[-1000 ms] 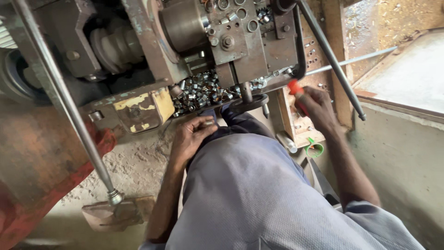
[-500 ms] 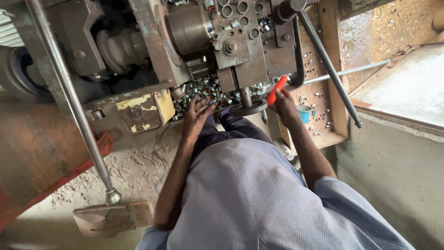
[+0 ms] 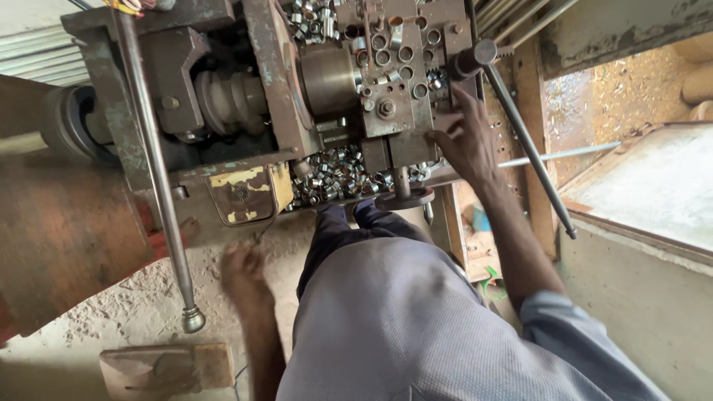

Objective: The person uses a large industrial metal fabrication machine to process cylindrical metal components, moving levers to control the machine's operation while handling a red cylindrical object and clearing small metal shavings.

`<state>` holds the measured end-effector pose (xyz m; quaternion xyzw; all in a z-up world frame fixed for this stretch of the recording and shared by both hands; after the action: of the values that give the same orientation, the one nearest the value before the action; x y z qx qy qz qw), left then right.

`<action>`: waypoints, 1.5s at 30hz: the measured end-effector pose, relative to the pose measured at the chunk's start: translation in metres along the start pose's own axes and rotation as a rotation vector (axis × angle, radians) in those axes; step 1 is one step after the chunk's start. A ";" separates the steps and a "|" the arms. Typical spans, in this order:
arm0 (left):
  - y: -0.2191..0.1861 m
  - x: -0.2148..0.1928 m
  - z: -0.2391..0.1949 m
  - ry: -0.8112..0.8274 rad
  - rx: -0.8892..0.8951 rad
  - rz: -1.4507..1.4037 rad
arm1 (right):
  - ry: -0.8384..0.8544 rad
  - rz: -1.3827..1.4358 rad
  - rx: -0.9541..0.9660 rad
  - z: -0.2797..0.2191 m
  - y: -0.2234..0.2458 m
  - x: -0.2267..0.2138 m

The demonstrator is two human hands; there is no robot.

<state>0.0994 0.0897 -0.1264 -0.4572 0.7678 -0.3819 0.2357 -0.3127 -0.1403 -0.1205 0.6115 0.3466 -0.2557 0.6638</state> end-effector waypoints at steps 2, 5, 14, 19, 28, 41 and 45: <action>-0.011 -0.038 0.001 0.084 0.116 -0.360 | 0.036 -0.071 -0.128 0.039 0.017 -0.009; -0.047 -0.060 -0.010 0.041 0.337 -0.503 | 0.328 -0.309 0.031 0.091 0.035 -0.011; -0.130 0.013 -0.101 0.128 0.950 0.412 | 0.563 -0.477 -0.320 0.167 0.025 0.018; -0.139 0.014 -0.091 0.087 0.696 0.598 | 0.666 -0.505 -0.113 0.186 0.023 0.019; -0.141 0.016 -0.093 0.020 0.672 0.666 | 0.469 -0.427 -0.346 0.185 0.021 0.035; -0.135 0.013 -0.087 -0.031 0.707 0.690 | 0.540 -0.054 -0.236 0.178 0.047 0.026; -0.135 0.012 -0.085 -0.028 0.691 0.707 | 0.649 -0.013 -0.092 0.176 0.048 0.041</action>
<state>0.1043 0.0716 0.0326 -0.0690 0.7011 -0.5046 0.4991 -0.2241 -0.3046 -0.1200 0.6282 0.5552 -0.0360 0.5439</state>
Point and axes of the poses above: each hand's wrist, its own z-axis towards the middle knuckle, its own x-axis out of the palm, y = z × x, the point moved 1 cm from there along z, towards the middle knuckle, and after that the axes turned 4 degrees about -z, right-handed, at the moved point
